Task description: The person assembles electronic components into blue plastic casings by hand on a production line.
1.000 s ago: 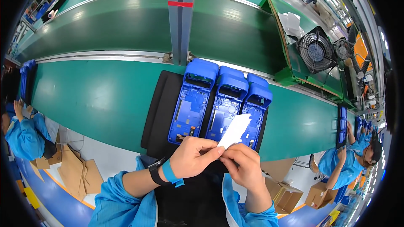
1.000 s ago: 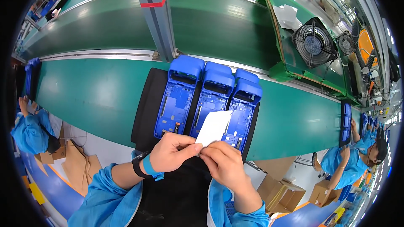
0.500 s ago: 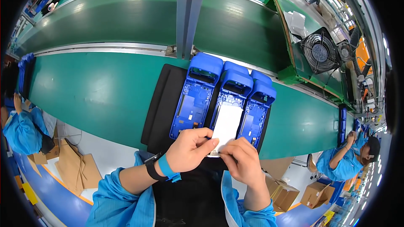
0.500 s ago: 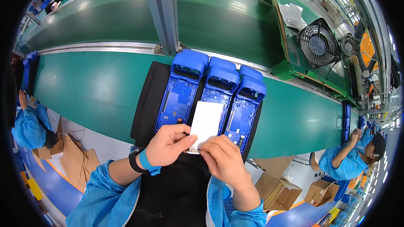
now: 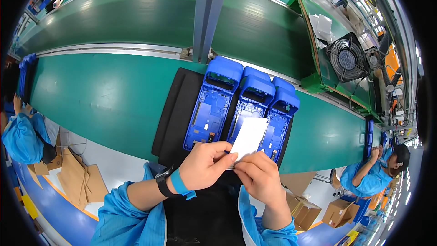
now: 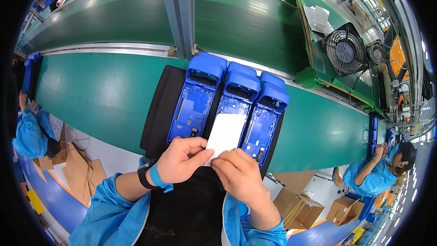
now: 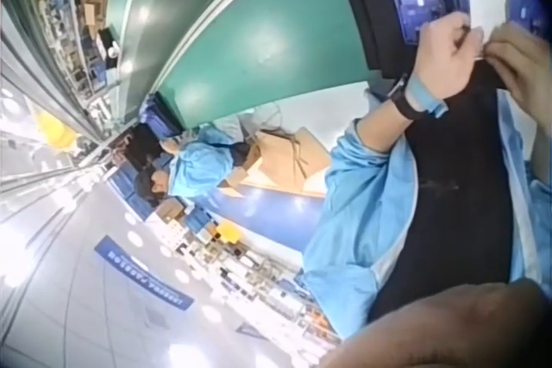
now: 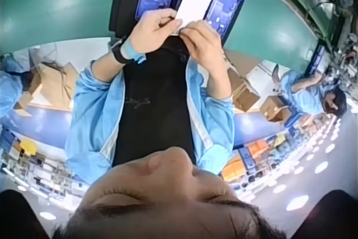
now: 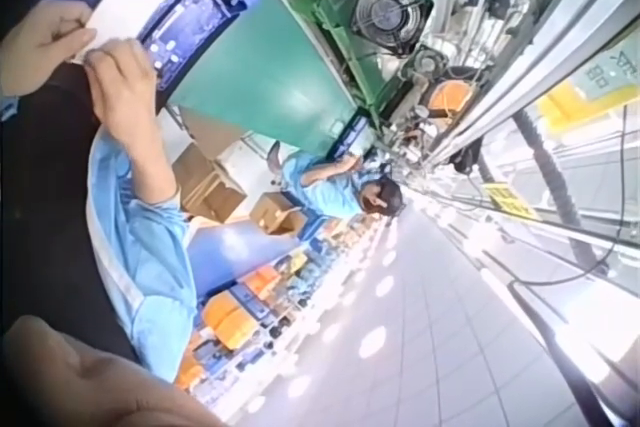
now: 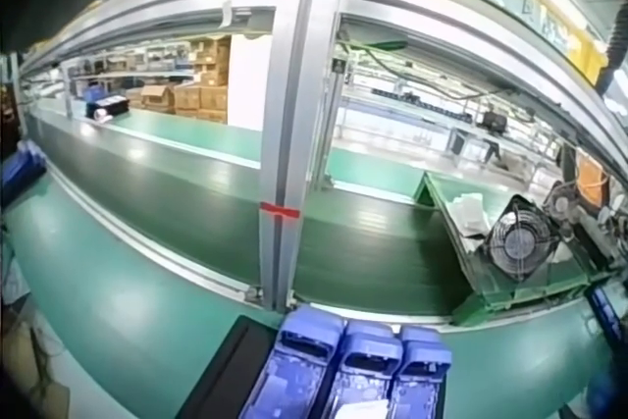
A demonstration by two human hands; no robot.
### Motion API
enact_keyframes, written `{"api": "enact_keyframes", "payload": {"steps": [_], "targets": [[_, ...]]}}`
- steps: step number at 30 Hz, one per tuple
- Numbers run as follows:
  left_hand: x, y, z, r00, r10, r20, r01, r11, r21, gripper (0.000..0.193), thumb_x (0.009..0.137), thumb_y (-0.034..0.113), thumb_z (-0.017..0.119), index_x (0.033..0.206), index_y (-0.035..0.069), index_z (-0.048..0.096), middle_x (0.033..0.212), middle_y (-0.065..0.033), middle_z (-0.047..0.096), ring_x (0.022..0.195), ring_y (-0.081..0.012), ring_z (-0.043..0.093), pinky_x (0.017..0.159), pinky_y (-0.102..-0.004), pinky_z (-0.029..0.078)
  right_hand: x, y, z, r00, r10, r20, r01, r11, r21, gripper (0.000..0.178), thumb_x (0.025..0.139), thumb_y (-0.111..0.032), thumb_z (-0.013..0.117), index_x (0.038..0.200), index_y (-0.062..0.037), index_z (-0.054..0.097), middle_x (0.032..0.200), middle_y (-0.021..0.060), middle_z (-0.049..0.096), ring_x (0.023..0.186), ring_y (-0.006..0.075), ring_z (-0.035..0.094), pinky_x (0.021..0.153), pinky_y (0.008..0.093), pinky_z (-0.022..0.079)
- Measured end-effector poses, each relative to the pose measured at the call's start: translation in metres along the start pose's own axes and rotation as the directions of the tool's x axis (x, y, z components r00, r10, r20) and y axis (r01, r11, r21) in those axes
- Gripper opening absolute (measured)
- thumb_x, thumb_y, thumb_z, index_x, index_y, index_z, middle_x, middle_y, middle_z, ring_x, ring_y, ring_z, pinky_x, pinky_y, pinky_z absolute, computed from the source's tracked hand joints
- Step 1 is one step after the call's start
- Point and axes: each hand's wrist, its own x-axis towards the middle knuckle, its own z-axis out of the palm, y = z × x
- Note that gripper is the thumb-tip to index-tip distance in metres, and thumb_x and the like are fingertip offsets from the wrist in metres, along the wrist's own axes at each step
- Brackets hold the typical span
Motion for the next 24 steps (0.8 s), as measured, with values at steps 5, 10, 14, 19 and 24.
{"api": "enact_keyframes", "payload": {"steps": [5,10,14,19,24], "targets": [[0.001,-0.002,0.0,0.999,0.034,-0.001,-0.034,0.999,0.028,0.017,0.1,0.012,0.061,0.098,-0.005,0.065,0.065,-0.0022,0.063,0.059,-0.0019,0.049,0.053,-0.0234,0.039,0.002,0.001,0.001,0.994,-0.102,0.046,0.105,0.991,-0.077,0.021,0.068,0.003,0.078,0.085,-0.0025,0.066,0.087,0.0071,0.063,0.072,0.0253,0.061,0.061,0.0356,0.05],[0.002,-0.018,0.001,0.99,0.022,-0.138,-0.036,0.994,-0.104,0.018,0.099,0.012,0.06,0.1,-0.005,0.066,0.066,-0.0075,0.067,0.057,-0.0044,0.055,0.05,-0.0245,0.04,-0.002,0.002,0.003,0.998,-0.067,0.014,0.067,0.997,-0.025,0.019,0.068,0.005,0.077,0.082,-0.0015,0.066,0.083,0.0086,0.064,0.071,0.0261,0.062,0.061,0.0351,0.05],[0.0,-0.024,-0.015,0.959,0.044,-0.279,-0.115,0.963,-0.245,0.019,0.101,0.009,0.058,0.107,-0.009,0.062,0.089,-0.008,0.072,0.078,-0.0053,0.061,0.068,-0.022,0.049,-0.011,0.022,-0.019,0.991,0.134,-0.001,-0.134,0.991,0.001,0.013,0.071,0.007,0.072,0.08,-0.0008,0.066,0.081,0.0113,0.064,0.074,0.0271,0.062,0.065,0.0352,0.05],[-0.001,-0.045,-0.023,0.939,0.111,-0.325,-0.192,0.954,-0.23,0.019,0.101,0.01,0.058,0.104,-0.009,0.062,0.086,-0.0098,0.072,0.076,-0.0068,0.062,0.066,-0.0238,0.049,-0.014,0.052,-0.051,0.906,0.405,0.128,-0.402,0.914,-0.044,0.005,0.081,0.004,0.068,0.085,0.0009,0.066,0.086,0.0118,0.065,0.078,0.0289,0.064,0.069,0.0362,0.052],[0.0,-0.044,-0.018,0.905,0.173,-0.388,-0.251,0.955,-0.158,0.02,0.1,0.011,0.06,0.102,-0.009,0.063,0.084,-0.0128,0.073,0.076,-0.0104,0.068,0.066,-0.0238,0.051,-0.008,0.059,-0.061,0.884,0.364,0.294,-0.343,0.931,-0.123,0.003,0.084,0.001,0.067,0.088,0.0011,0.066,0.085,0.0134,0.062,0.077,0.0315,0.062,0.067,0.0381,0.051]]}}
